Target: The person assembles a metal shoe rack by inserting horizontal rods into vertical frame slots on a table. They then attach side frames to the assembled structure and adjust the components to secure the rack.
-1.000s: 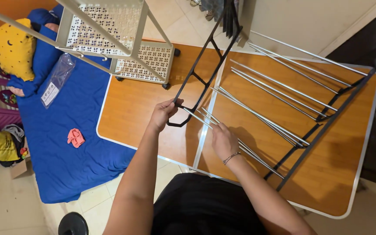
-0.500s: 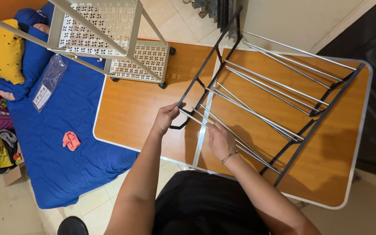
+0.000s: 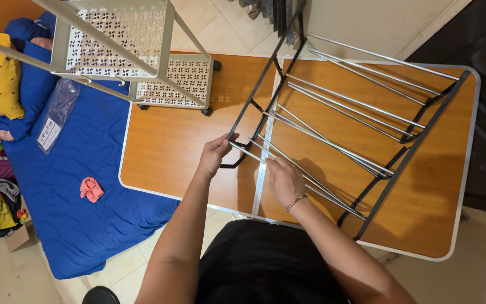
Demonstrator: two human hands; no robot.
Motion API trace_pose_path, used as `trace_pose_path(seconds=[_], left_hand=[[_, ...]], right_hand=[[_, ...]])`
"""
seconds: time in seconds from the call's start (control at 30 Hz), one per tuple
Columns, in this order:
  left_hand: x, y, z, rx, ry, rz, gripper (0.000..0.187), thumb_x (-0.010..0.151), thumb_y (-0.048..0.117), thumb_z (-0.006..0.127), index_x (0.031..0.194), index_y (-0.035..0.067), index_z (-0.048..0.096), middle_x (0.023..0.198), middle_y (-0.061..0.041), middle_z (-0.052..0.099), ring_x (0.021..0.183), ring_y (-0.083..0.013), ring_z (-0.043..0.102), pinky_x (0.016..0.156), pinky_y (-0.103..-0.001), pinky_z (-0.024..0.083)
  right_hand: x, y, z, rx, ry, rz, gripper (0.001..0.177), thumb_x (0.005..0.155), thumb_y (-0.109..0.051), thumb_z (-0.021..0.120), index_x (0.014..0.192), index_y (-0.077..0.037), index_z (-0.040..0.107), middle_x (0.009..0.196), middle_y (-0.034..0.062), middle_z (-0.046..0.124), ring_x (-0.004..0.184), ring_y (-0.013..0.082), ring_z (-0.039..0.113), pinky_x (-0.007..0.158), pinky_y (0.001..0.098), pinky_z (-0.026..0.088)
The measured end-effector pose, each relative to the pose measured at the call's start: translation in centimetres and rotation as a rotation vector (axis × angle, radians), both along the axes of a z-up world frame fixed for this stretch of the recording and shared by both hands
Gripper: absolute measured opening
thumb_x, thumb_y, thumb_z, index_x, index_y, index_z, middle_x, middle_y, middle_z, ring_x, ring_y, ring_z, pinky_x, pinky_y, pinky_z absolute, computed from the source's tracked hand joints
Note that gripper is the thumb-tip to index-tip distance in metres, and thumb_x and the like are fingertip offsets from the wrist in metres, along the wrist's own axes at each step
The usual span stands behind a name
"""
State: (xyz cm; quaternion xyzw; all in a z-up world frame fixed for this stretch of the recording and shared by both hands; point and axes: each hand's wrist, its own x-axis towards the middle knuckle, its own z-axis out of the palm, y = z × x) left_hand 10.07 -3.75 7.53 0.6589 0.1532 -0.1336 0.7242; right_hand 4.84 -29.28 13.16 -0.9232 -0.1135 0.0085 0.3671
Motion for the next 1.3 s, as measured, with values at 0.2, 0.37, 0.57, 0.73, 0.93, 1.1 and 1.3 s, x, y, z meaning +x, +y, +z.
trace_pose_path(seconds=[0.2,0.37,0.57,0.73,0.93,1.1,1.3], left_hand=[[-0.22,0.21,0.03,-0.025,0.027,0.007,0.037,0.106,0.014,0.048,0.133,-0.002,0.066,0.131,-0.010,0.070,0.121,-0.0211,0.065,0.106,-0.033,0.051],[-0.09,0.08,0.22,-0.034,0.009,0.005,0.037,0.106,0.015,0.048,0.133,-0.002,0.065,0.130,-0.010,0.071,0.121,-0.0213,0.066,0.107,-0.033,0.051],[-0.23,0.17,0.48,-0.035,-0.005,0.002,0.037,0.106,0.014,0.047,0.134,-0.001,0.065,0.129,-0.011,0.071,0.121,-0.0214,0.066,0.107,-0.035,0.052],[-0.48,0.08,-0.29,0.077,-0.118,-0.063,0.036,0.106,0.013,0.048,0.137,-0.001,0.063,0.132,-0.010,0.070,0.121,-0.0203,0.065,0.108,-0.035,0.051],[-0.31,0.04,-0.30,0.062,-0.130,-0.063,0.037,0.107,0.014,0.047,0.138,-0.001,0.061,0.132,-0.009,0.068,0.122,-0.0195,0.064,0.108,-0.035,0.051],[-0.33,0.13,-0.04,0.038,-0.113,-0.057,0.035,0.108,0.014,0.046,0.136,-0.001,0.063,0.129,-0.008,0.069,0.120,-0.0191,0.065,0.107,-0.035,0.052],[-0.52,-0.12,-0.29,0.139,-0.138,-0.078,0.034,0.109,0.014,0.046,0.133,-0.001,0.066,0.125,-0.009,0.071,0.118,-0.0195,0.066,0.107,-0.036,0.054]], right_hand=[[-0.21,0.21,0.15,-0.034,0.038,0.009,0.027,0.093,-0.009,0.058,0.113,-0.012,0.076,0.094,0.0075,0.068,0.081,0.0313,0.069,0.069,0.0428,0.057],[-0.18,0.19,0.07,-0.044,0.000,0.016,0.030,0.091,-0.008,0.058,0.114,-0.012,0.076,0.099,0.0064,0.069,0.083,0.0313,0.069,0.071,0.0424,0.057],[-0.04,0.20,0.29,-0.063,0.074,0.027,0.031,0.093,-0.008,0.055,0.118,-0.012,0.074,0.101,0.0057,0.070,0.084,0.0296,0.071,0.072,0.0415,0.058],[-0.14,0.26,0.28,-0.054,0.075,0.032,0.034,0.092,-0.006,0.054,0.120,-0.011,0.074,0.109,0.0043,0.072,0.087,0.0296,0.071,0.073,0.0415,0.059],[0.10,0.27,0.42,-0.067,0.051,0.051,0.034,0.093,-0.005,0.054,0.120,-0.011,0.074,0.105,0.0054,0.072,0.084,0.0290,0.072,0.073,0.0397,0.060],[0.20,0.07,0.74,-0.069,0.020,0.064,0.033,0.091,-0.006,0.057,0.120,-0.009,0.074,0.101,0.0059,0.071,0.077,0.0296,0.071,0.065,0.0397,0.059],[0.06,0.17,0.66,-0.030,0.024,0.047,0.033,0.092,-0.004,0.055,0.118,-0.009,0.075,0.099,0.0056,0.071,0.076,0.0294,0.070,0.067,0.0391,0.059]])
